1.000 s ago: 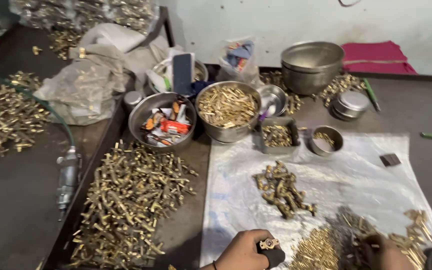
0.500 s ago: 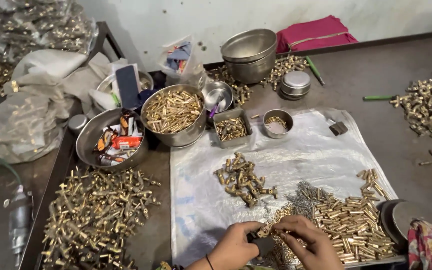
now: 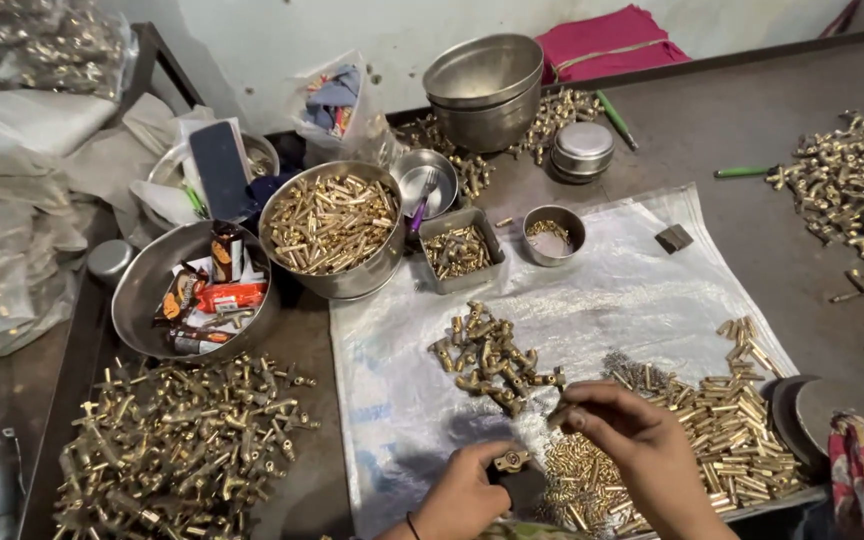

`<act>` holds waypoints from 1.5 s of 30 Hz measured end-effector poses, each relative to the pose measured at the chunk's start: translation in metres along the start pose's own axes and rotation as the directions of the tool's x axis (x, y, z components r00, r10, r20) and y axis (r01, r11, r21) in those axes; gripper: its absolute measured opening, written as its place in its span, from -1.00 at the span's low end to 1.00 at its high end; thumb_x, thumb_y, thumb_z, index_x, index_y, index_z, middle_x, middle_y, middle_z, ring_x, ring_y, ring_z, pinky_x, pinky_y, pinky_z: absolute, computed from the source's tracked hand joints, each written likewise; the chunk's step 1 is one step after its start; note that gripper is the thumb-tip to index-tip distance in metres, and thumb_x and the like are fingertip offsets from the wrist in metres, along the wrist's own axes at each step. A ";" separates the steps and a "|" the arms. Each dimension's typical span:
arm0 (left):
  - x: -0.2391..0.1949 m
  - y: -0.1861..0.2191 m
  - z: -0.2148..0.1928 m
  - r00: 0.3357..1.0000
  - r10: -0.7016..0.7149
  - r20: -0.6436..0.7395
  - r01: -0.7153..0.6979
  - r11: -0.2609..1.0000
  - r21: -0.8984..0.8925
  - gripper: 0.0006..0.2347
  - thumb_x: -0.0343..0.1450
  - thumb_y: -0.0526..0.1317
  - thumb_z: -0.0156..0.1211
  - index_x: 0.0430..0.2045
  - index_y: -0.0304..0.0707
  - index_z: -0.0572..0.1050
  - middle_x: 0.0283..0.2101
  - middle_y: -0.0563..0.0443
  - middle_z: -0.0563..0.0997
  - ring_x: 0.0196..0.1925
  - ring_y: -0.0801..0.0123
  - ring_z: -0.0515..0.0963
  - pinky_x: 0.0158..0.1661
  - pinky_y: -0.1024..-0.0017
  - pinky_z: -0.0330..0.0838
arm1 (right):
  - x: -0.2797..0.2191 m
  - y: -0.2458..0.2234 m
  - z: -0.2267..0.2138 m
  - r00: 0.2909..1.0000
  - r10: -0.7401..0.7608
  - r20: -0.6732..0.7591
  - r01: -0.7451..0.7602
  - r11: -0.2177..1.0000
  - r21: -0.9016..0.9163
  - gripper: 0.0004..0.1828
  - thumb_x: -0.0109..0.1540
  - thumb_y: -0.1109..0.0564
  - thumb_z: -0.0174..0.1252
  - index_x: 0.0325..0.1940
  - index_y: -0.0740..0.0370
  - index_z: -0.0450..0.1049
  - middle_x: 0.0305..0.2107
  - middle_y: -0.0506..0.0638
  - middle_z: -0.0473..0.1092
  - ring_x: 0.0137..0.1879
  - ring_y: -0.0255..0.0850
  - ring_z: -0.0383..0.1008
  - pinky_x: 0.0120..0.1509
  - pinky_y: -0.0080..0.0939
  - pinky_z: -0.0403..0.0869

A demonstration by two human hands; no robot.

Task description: The person sits at a workbench covered with brass fittings and sorts them one at a time, scraping or brushing each part with a small hand tool and placing it into separate piles and bowls on the table. A second worker handles fittings at the far end of the bench.

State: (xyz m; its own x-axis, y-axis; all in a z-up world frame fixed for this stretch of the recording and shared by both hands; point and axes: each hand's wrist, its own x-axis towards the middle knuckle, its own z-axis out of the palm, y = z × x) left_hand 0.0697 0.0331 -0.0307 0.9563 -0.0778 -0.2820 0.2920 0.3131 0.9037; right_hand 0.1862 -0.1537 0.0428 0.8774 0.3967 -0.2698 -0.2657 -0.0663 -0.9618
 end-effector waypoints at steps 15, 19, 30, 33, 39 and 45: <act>-0.012 -0.002 -0.034 0.997 -0.032 0.076 0.021 0.991 0.134 -0.83 0.36 -0.34 0.36 -0.22 -0.39 0.60 -0.42 0.29 0.57 -0.36 0.75 0.46 -0.34 0.62 0.37 | -0.001 0.021 0.054 0.944 -0.122 0.306 0.220 0.926 -0.307 -0.86 0.13 0.31 0.34 -0.22 0.33 0.63 -0.25 0.00 0.58 -0.06 -0.26 0.60 0.04 -0.25 0.57; -0.015 -0.014 -0.034 0.991 -0.130 -0.005 0.129 0.982 0.139 -0.80 0.32 -0.27 0.35 -0.22 -0.28 0.63 -0.50 0.31 0.53 -0.51 0.72 0.41 -0.49 0.59 0.26 | -0.007 0.031 0.050 0.954 -0.094 0.284 0.175 0.945 -0.276 -0.86 0.15 0.29 0.32 -0.20 0.33 0.61 -0.26 0.02 0.57 -0.07 -0.25 0.59 0.04 -0.23 0.57; -0.014 -0.030 -0.029 0.971 -0.213 0.111 0.228 0.963 -0.143 -0.82 0.45 -0.14 0.24 -0.26 -0.26 0.62 -0.47 0.09 0.63 -0.58 0.61 0.51 -0.61 0.62 0.22 | -0.019 0.032 0.035 0.924 -0.137 0.358 0.188 0.976 -0.113 -0.61 0.09 0.28 0.35 0.00 0.33 0.54 -0.11 0.05 0.56 0.10 -0.22 0.55 0.26 -0.20 0.47; -0.011 -0.009 -0.028 0.976 -0.214 0.042 0.218 0.958 -0.186 -0.74 0.49 -0.05 0.16 -0.31 -0.29 0.62 -0.47 0.05 0.65 -0.60 0.56 0.54 -0.63 0.61 0.22 | 0.001 0.043 0.013 0.978 -0.151 0.143 0.169 0.978 -0.122 -0.62 0.10 0.26 0.35 0.01 0.28 0.56 -0.10 0.10 0.59 0.08 -0.17 0.59 0.25 -0.15 0.51; -0.001 0.025 -0.034 0.977 -0.191 -0.090 0.169 0.963 -0.208 -0.64 0.50 0.01 0.05 -0.40 -0.32 0.62 -0.54 0.08 0.60 -0.60 0.52 0.54 -0.63 0.58 0.27 | 0.020 0.092 -0.014 0.992 -0.115 0.048 0.111 0.643 -0.758 -0.76 0.15 0.13 0.32 -0.09 0.07 0.67 -0.12 -0.05 0.61 -0.04 -0.15 0.64 0.11 -0.17 0.59; 0.021 0.023 -0.036 0.952 -0.262 -0.159 0.209 0.935 -0.285 -0.59 0.46 0.10 0.04 -0.45 -0.32 0.61 -0.54 0.10 0.57 -0.58 0.51 0.52 -0.58 0.56 0.30 | 0.023 0.115 0.003 0.944 -0.126 0.304 0.324 0.203 -0.924 -0.68 0.16 0.03 0.21 -0.01 0.02 0.63 -0.11 0.00 0.51 -0.05 -0.01 0.56 -0.02 -0.09 0.55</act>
State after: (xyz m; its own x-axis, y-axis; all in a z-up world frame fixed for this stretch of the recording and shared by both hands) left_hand 0.0959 0.0727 -0.0280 0.8311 -0.0053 -0.5561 0.4682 0.5463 0.6945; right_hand 0.1746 -0.1490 -0.0737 0.7409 0.6611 -0.1188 0.5996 -0.7307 -0.3265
